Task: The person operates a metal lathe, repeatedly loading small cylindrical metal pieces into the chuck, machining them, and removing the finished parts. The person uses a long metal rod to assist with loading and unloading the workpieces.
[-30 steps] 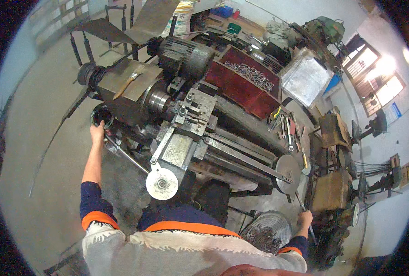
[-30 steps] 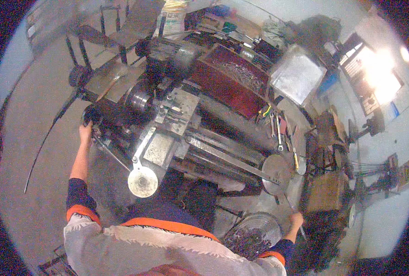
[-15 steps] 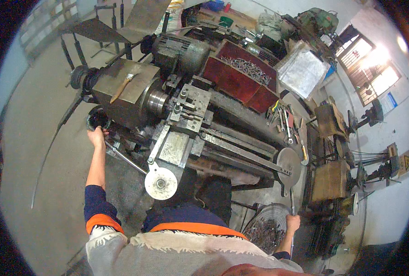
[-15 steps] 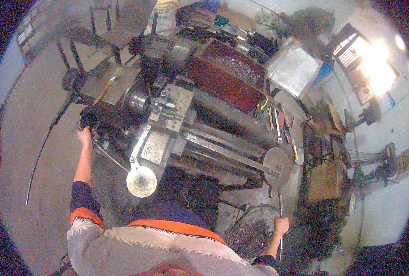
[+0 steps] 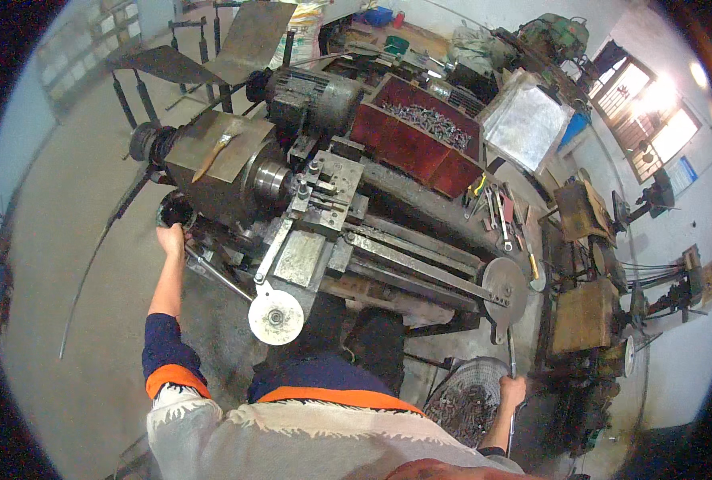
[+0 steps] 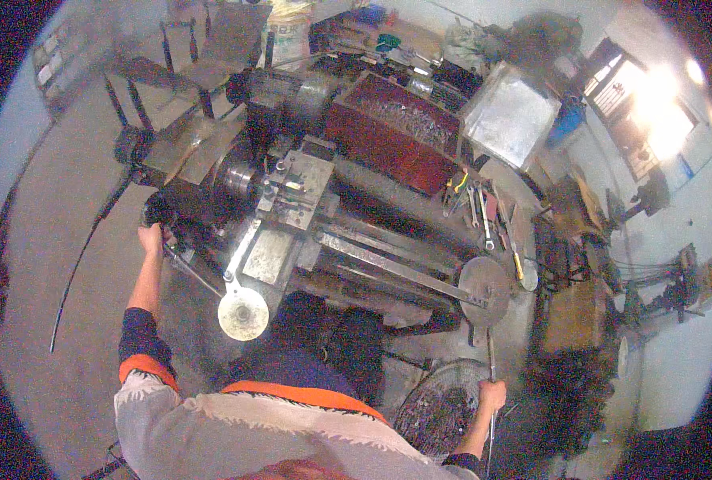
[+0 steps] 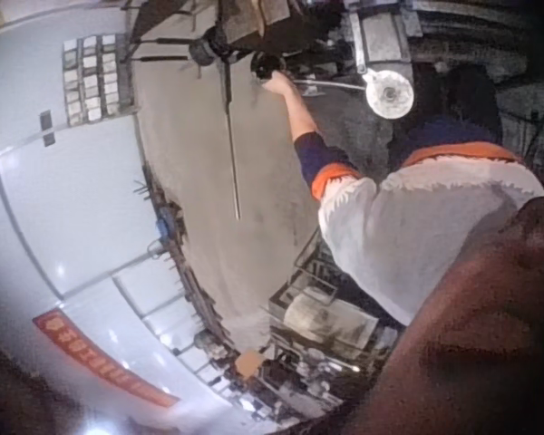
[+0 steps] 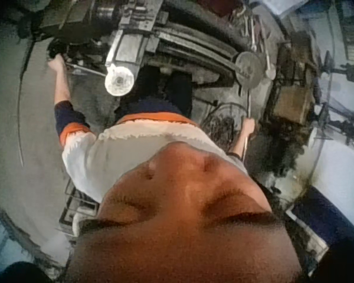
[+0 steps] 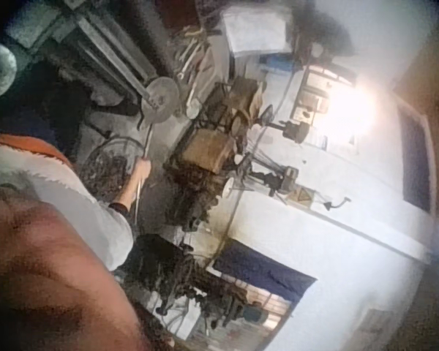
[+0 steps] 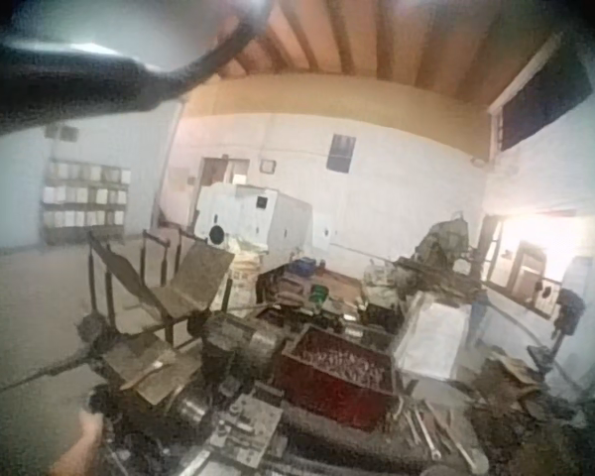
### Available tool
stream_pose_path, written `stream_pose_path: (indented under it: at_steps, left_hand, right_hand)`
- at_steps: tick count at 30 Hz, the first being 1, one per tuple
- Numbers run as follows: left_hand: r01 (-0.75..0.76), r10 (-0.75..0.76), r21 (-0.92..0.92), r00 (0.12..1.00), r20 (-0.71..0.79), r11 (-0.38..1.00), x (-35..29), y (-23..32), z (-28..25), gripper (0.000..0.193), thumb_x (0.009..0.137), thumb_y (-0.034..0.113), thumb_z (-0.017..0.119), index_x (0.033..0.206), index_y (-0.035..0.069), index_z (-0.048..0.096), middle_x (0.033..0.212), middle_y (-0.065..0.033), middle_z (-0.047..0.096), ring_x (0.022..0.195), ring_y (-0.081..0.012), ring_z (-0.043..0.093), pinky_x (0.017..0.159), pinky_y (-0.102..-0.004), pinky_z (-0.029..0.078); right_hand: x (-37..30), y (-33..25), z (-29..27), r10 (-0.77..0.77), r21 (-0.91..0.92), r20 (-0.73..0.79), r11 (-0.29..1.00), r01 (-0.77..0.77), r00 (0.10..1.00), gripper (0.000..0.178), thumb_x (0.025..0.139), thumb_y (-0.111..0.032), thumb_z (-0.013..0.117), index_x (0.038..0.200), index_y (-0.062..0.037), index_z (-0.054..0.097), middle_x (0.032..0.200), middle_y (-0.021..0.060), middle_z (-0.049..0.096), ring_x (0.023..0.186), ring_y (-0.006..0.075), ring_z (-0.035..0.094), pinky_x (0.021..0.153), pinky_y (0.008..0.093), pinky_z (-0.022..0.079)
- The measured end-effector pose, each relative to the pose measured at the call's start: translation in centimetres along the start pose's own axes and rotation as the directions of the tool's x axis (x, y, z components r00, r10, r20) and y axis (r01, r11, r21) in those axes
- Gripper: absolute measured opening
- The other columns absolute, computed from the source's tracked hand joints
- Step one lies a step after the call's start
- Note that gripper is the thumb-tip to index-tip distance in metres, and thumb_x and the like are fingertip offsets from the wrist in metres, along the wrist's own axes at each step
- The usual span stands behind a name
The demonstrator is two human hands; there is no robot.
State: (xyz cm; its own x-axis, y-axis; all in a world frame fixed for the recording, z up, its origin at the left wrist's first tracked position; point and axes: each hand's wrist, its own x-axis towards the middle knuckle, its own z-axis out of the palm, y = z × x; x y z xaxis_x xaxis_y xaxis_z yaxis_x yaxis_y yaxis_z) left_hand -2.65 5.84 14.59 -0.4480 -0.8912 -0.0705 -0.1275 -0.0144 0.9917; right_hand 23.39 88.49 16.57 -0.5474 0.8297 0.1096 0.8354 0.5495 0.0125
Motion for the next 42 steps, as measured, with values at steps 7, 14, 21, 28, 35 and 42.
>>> stream_pose_path:
  at_steps: [7, 14, 21, 28, 35, 42]
  left_hand:
    - [-0.017, -0.01, 0.146, 0.984, 0.178, 0.989, 2.1, 0.5, -1.4, 0.019, 0.072, 0.003, 0.046, 0.085, -0.01, 0.05, 0.062, -0.016, 0.056, 0.043, -0.0223, 0.056, 0.037, -0.0338, 0.047]
    - [-0.048, 0.032, 0.086, 0.983, 0.18, 0.995, 1.2, -1.1, -5.8, 0.013, 0.068, 0.001, 0.043, 0.071, -0.009, 0.049, 0.057, -0.016, 0.054, 0.042, -0.0249, 0.055, 0.038, -0.0356, 0.047]
    - [0.003, -0.049, -0.235, 0.98, -0.191, 0.972, -5.2, -3.1, -16.0, 0.016, 0.07, -0.001, 0.045, 0.084, -0.008, 0.041, 0.065, -0.016, 0.052, 0.049, -0.0245, 0.055, 0.045, -0.0378, 0.052]
    - [0.029, -0.091, -0.183, 0.937, -0.336, 0.983, -8.4, -2.6, -17.9, 0.017, 0.068, -0.004, 0.045, 0.084, -0.005, 0.039, 0.066, -0.0155, 0.051, 0.048, -0.0222, 0.054, 0.046, -0.0328, 0.049]
    - [-0.025, -0.047, -0.17, 0.912, -0.408, 0.985, -4.5, -5.6, -16.9, 0.017, 0.069, -0.006, 0.04, 0.086, -0.005, 0.042, 0.068, -0.0143, 0.052, 0.049, -0.0207, 0.052, 0.046, -0.033, 0.049]
    - [-0.012, -0.084, -0.249, 0.924, -0.373, 0.968, -5.3, -2.2, -14.3, 0.018, 0.072, -0.005, 0.039, 0.089, -0.006, 0.041, 0.069, -0.0149, 0.052, 0.049, -0.0223, 0.054, 0.046, -0.0335, 0.049]
  right_hand:
    - [11.1, 1.3, -0.7, -0.012, -0.171, 0.11, 0.985, 0.031, 0.994, 0.034, 0.07, -0.031, 0.058, 0.089, -0.0035, 0.062, 0.096, 0.0179, 0.063, 0.091, 0.0337, 0.061, 0.077, 0.0417, 0.049]
    - [13.3, 1.3, -0.3, -0.05, -0.191, 0.091, 0.979, 0.066, 0.995, 0.035, 0.072, -0.029, 0.051, 0.09, -0.0008, 0.061, 0.094, 0.0191, 0.063, 0.091, 0.0345, 0.06, 0.079, 0.0418, 0.048]
    - [9.3, 1.2, -0.4, -0.01, -0.107, 0.072, 0.994, 0.018, 0.997, 0.035, 0.07, -0.03, 0.054, 0.086, 0.0, 0.062, 0.093, 0.0208, 0.063, 0.088, 0.0367, 0.061, 0.078, 0.0436, 0.048]
    - [3.2, 0.9, -0.8, 0.03, -0.08, 0.116, 0.997, -0.02, 0.993, 0.036, 0.072, -0.031, 0.055, 0.088, 0.0012, 0.059, 0.092, 0.0237, 0.062, 0.09, 0.0393, 0.059, 0.08, 0.0456, 0.046]
    - [1.1, 0.1, -0.5, 0.005, -0.094, 0.076, 0.996, 0.002, 0.997, 0.038, 0.073, -0.032, 0.053, 0.087, 0.0026, 0.061, 0.091, 0.0248, 0.062, 0.088, 0.0399, 0.06, 0.078, 0.0459, 0.047]
    - [1.0, 1.1, 1.1, 0.04, -0.121, 0.049, 0.992, -0.034, 0.998, 0.037, 0.07, -0.033, 0.056, 0.083, 0.001, 0.061, 0.088, 0.0219, 0.063, 0.084, 0.0363, 0.062, 0.074, 0.0448, 0.05]
